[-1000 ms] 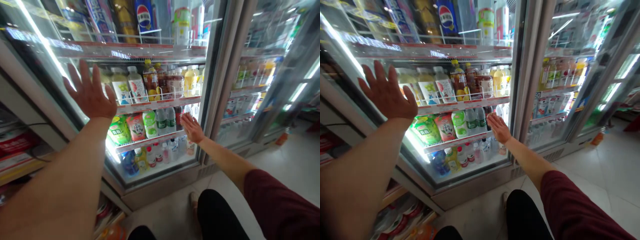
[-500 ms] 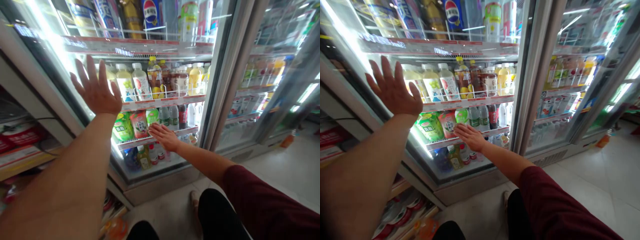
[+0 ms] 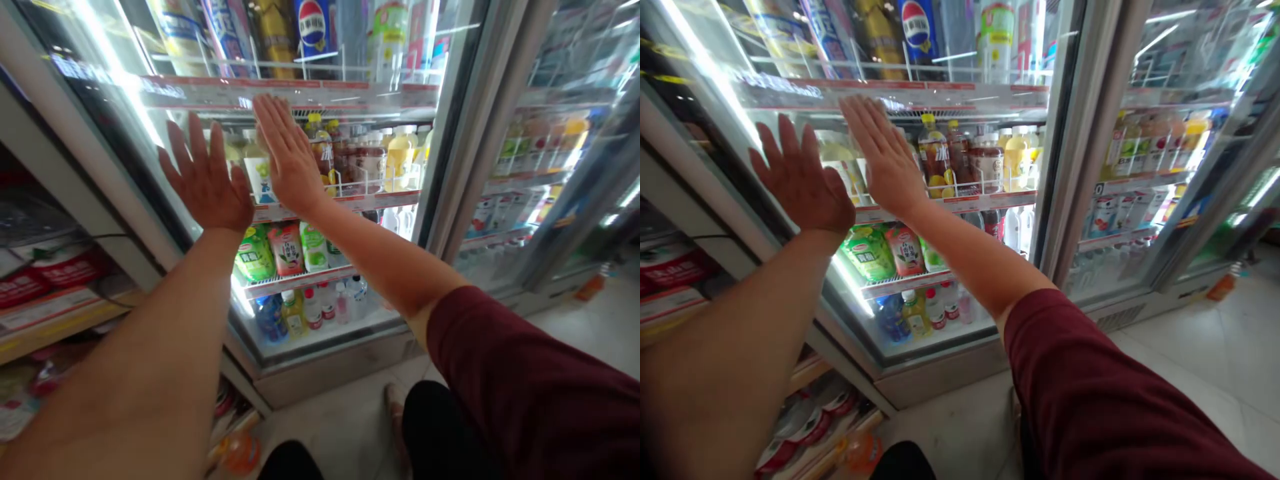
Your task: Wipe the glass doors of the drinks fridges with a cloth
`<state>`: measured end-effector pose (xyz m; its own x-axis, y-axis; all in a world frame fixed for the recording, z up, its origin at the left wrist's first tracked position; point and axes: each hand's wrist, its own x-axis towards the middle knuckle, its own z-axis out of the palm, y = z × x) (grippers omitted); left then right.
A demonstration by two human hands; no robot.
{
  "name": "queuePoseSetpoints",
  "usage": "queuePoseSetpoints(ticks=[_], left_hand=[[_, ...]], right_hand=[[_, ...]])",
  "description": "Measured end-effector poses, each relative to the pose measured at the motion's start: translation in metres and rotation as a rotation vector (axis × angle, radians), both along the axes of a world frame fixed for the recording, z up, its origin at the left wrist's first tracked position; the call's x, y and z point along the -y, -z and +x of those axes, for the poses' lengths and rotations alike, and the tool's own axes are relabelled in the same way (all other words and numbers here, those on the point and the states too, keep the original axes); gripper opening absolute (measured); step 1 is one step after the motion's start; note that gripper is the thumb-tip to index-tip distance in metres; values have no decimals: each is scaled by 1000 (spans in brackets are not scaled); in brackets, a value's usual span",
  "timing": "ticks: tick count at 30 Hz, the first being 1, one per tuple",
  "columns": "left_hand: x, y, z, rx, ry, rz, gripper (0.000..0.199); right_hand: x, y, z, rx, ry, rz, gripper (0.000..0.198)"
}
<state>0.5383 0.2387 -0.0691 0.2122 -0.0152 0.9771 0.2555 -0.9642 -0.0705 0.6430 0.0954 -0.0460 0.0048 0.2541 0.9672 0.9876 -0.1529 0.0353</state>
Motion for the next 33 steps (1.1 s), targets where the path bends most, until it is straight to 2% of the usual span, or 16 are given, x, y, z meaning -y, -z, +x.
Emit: queuePoseSetpoints(ticks=[3,7,11,13,14,18,21,24,26,29,33], left_hand=[[2,-1,1,5,24,-47,87],[9,-3,2,24,-26,-124,80],[16,-3,0,33,-75,-110,81],[19,-3,-1,20,-58,-111,82],[20,-3,-2,15,-48,-108,83],[21,-1,-5,34,-63,-80,94],[18,1,-6,81,-90,-56,87],[12,3,-4,142,-119,-67,76],[10,3,-2,161,-135,-74,68],[15,4,1,168,-97,-78,57],[45,12,7,157,-5,-86,43]], right_hand=[[-7,-5,-6,95,-130,-49,76],[-9,4,-19,180,-211,-180,72],[21,3,-6,314,-104,-306,79],[50,3,23,349,-22,-393,61],[68,5,42,337,25,-405,60],[143,28,133,145,264,-266,63],[176,58,177,76,343,-226,64],[176,85,191,12,354,-149,63],[167,95,191,-4,350,-110,63],[160,98,191,14,339,-77,63],[161,96,190,11,319,-61,63]])
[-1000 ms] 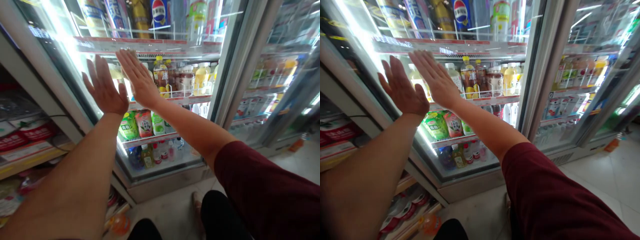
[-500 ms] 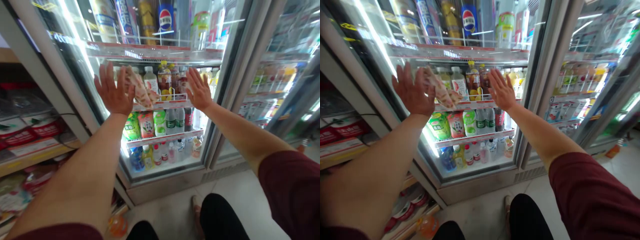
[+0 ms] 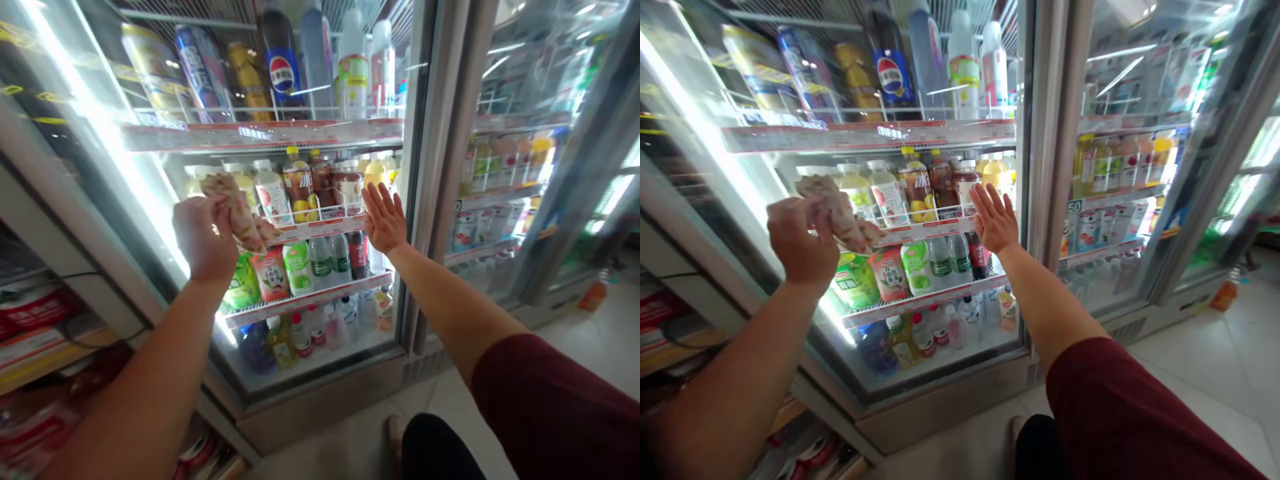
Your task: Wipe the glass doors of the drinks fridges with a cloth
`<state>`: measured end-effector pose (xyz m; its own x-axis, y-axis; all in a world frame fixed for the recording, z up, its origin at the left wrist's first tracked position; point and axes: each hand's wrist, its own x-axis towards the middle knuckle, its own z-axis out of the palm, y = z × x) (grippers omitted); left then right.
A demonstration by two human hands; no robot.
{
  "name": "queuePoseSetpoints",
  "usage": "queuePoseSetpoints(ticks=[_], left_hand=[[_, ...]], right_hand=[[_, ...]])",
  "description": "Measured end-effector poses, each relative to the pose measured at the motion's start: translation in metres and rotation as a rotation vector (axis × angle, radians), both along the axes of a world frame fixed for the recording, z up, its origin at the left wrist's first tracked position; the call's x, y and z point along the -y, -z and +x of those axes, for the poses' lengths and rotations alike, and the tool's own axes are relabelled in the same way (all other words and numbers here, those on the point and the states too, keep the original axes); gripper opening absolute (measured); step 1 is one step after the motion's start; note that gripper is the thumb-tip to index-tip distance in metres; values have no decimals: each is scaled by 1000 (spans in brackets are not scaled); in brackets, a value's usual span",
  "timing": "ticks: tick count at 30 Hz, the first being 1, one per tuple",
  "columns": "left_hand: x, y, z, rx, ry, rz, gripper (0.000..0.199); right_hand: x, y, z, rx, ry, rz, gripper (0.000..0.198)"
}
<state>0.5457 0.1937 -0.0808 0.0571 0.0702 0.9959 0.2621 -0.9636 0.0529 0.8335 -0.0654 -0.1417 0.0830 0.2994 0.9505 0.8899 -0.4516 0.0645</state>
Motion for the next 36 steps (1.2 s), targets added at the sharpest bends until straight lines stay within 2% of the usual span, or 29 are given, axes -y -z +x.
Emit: queuePoseSetpoints(ticks=[3,7,9,12,15,17,19,21,22,23,25,28,30,31,33,36], left_hand=[[34,14,16,-23,26,-56,39],[75,37,51,-187,122,-50,60],[86,40,65,-330,155,4,71],[83,32,72,-466,152,110,68],[68,31,65,-465,120,146,64],[58,47,59,-378,77,107,67],[51,71,52,-329,47,73,70],[44,88,47,-449,77,114,67],[41,91,45,-547,107,158,65],[37,87,43,-636,131,209,64],[32,66,38,-678,120,286,64],[30,26,32,-395,-25,249,67],[35,21,29,-224,-81,143,70],[38,29,28,-196,-74,91,71],[43,61,26,-267,-2,40,74],[42,110,26,-549,132,124,64]], right_hand=[[1,-1,-2,-18,-7,-3,63],[0,-2,-7,-49,-12,-13,63],[0,-2,-9,-61,-3,-20,64],[0,-4,-12,-80,17,-36,63],[0,-6,-13,-97,26,-57,64],[1,-6,-13,-101,22,-67,66],[1,-6,-13,-97,12,-70,70],[1,-6,-13,-87,3,-64,72],[1,-6,-13,-81,0,-62,72],[1,-6,-12,-76,-1,-60,72],[1,-5,-12,-69,3,-58,71],[1,-5,-11,-58,13,-51,70],[1,-4,-12,-56,13,-43,69],[1,-4,-12,-57,11,-40,69],[1,-4,-13,-66,2,-37,70],[1,-4,-12,-78,-16,-35,71]])
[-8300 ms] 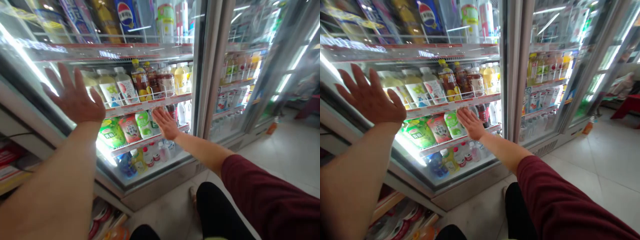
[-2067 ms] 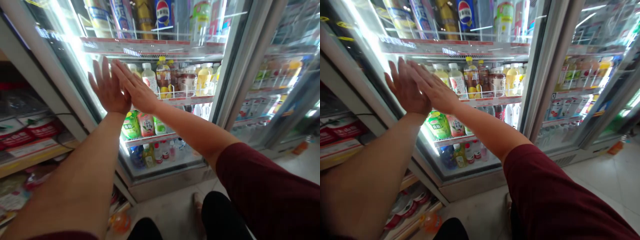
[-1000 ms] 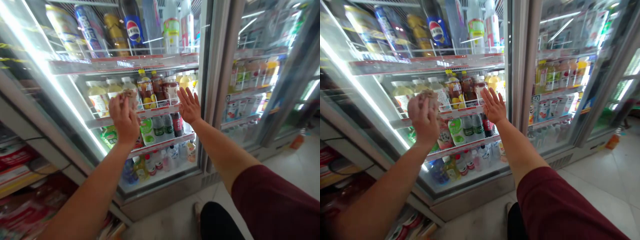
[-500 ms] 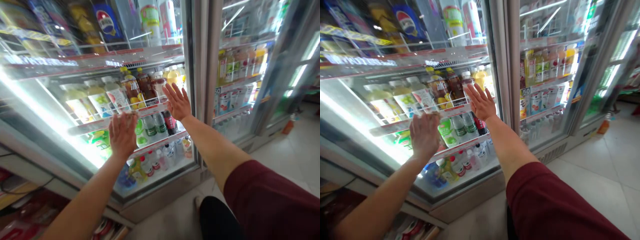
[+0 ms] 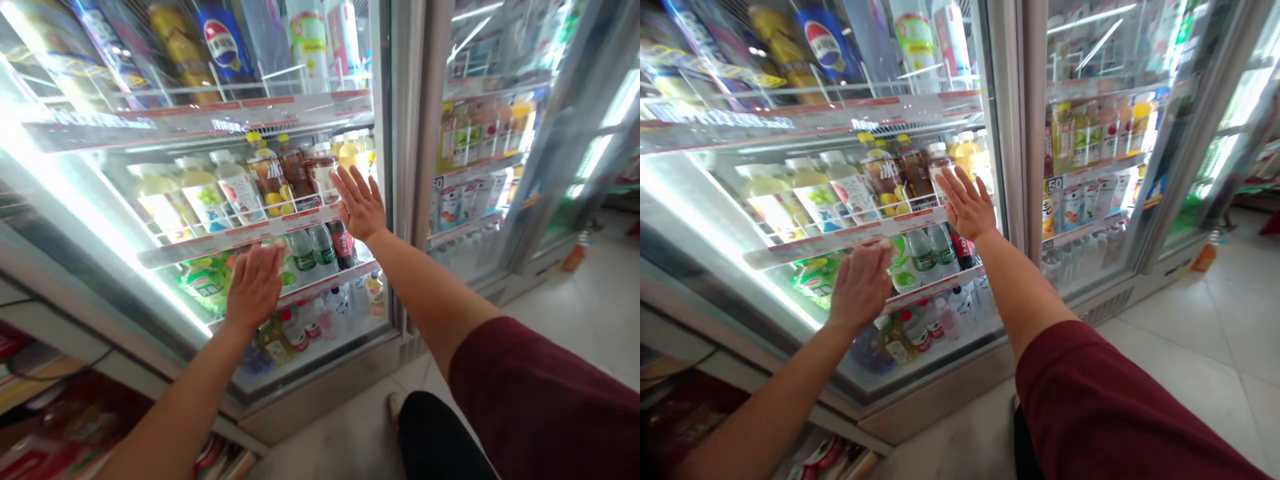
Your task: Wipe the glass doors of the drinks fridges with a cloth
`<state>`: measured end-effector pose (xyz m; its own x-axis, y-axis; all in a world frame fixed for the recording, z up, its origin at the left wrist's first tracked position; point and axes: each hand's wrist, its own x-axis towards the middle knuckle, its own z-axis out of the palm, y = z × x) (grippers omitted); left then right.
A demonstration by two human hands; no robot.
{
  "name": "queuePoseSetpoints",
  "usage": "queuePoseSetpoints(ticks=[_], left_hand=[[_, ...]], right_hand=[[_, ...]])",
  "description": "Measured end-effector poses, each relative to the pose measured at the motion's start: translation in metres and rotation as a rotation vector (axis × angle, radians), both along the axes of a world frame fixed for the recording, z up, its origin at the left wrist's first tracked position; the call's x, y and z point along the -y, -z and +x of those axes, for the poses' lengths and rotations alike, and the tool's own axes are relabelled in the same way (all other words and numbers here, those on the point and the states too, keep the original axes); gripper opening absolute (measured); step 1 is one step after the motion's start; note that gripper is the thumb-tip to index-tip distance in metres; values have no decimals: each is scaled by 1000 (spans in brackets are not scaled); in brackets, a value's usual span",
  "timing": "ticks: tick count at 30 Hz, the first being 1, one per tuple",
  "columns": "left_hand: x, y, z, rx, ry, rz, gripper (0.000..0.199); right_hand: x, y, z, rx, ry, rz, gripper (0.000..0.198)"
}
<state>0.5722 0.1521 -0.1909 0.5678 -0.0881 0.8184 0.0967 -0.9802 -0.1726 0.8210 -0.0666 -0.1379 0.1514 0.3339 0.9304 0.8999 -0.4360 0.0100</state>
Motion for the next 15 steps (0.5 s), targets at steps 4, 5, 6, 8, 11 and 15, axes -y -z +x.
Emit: queuePoseSetpoints(ticks=[4,5,6,8,11,15], left_hand=[[-10,-2,3,-23,7,25,62],[-11,-11,4,31,-22,20,65],[-11,-19,6,87,-53,16,69],[-7,-24,10,172,-86,35,75],[5,4,15,147,4,162,79],[20,45,22,-169,205,410,74]], right_hand=[[0,0,1,-2,1,-7,71],[0,0,1,-2,9,-10,71],[0,1,1,-2,21,-10,71],[-1,1,1,4,49,-8,71],[-1,1,1,24,86,-3,70],[-2,3,4,54,113,-6,69]])
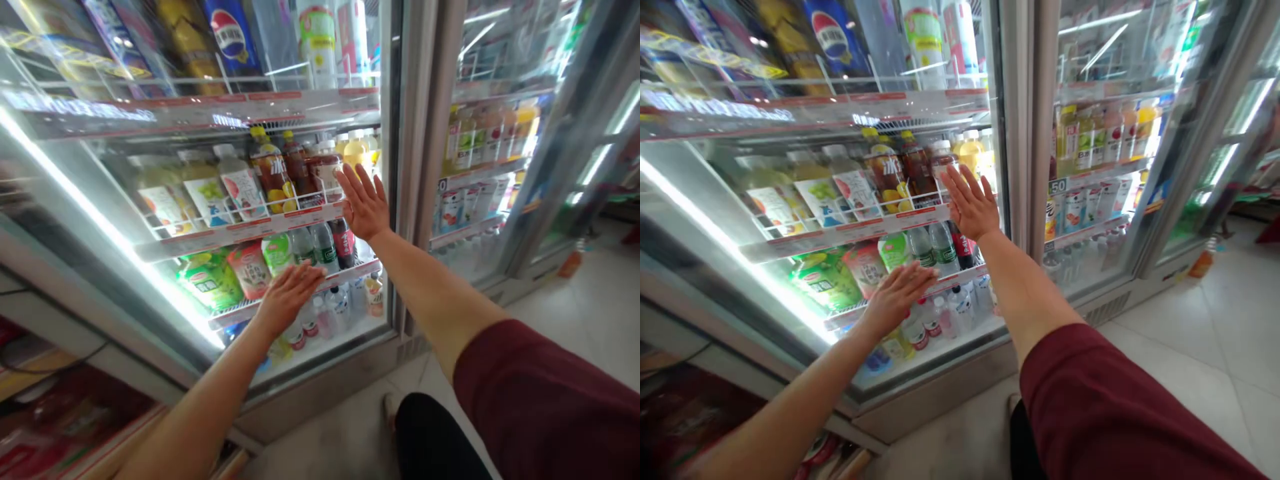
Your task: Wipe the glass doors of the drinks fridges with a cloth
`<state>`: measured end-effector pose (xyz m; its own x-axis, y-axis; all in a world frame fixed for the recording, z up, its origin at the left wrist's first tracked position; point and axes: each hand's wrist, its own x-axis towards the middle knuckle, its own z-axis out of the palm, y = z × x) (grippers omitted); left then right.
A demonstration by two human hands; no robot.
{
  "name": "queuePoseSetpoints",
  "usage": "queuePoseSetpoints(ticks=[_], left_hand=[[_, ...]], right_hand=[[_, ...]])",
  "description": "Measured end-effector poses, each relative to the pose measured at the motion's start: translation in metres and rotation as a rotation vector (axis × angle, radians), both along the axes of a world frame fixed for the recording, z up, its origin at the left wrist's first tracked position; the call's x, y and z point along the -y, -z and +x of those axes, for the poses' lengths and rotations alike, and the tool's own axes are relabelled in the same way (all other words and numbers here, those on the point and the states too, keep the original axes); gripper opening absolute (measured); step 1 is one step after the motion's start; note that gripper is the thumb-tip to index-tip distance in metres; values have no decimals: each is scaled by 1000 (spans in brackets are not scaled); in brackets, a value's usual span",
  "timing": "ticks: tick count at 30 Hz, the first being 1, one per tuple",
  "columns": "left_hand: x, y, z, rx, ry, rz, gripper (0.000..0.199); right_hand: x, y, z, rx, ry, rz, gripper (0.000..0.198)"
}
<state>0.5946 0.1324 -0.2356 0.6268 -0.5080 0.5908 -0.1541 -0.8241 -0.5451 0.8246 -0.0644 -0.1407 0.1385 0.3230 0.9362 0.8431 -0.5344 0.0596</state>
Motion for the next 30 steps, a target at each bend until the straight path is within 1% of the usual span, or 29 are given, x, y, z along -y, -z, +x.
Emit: queuePoseSetpoints(ticks=[1,2,3,5,7,8,9,10,11,12,13,14,16,17,18,19,20,21,24,26,28,30], left_hand=[[3,-2,4,-26,13,28,70],[6,-10,8,-3,18,30,67],[7,-24,12,62,17,10,63],[4,-62,18,240,6,-68,59],[-7,-99,20,418,-51,-183,54],[-15,-111,18,517,-86,-235,52],[-23,-116,14,603,-113,-268,52],[-31,-114,9,669,-132,-284,53],[-37,-105,2,705,-141,-279,54],[-42,-89,-6,683,-141,-247,57],[-45,-68,-15,645,-136,-221,58],[-46,-46,-25,578,-120,-180,57],[-45,-5,-44,362,-76,-71,57],[-43,9,-51,267,-64,-37,58],[-43,17,-57,202,-51,-16,58],[-43,20,-61,164,-40,-7,58],[-44,17,-61,149,-30,-9,59],[-46,10,-59,159,-21,-19,60],[-48,-16,-39,266,-6,-81,65],[-42,-24,-21,352,4,-121,68],[-27,-18,-2,358,20,-141,66],[-6,0,16,250,37,-123,59]], right_hand=[[0,0,1,4,5,0,69],[0,0,2,7,8,1,69],[0,1,2,9,10,2,68],[0,1,3,13,13,5,68],[-1,1,4,23,18,7,67],[-1,1,4,29,21,7,67],[-1,1,4,35,25,10,67],[-1,1,3,39,28,14,66],[-2,1,3,41,31,20,67],[-2,2,3,39,30,24,67],[-2,1,3,35,27,25,67],[-2,1,3,29,22,22,68],[-1,1,3,19,7,7,68],[-1,1,3,16,1,0,68],[0,1,4,15,-3,-2,68],[0,1,4,15,-5,-1,69],[0,1,4,17,-7,2,69],[0,1,4,18,-8,5,69],[0,1,5,21,-4,7,68],[0,1,6,24,2,4,68],[-1,2,7,28,12,3,68],[-1,2,7,33,27,2,67]])
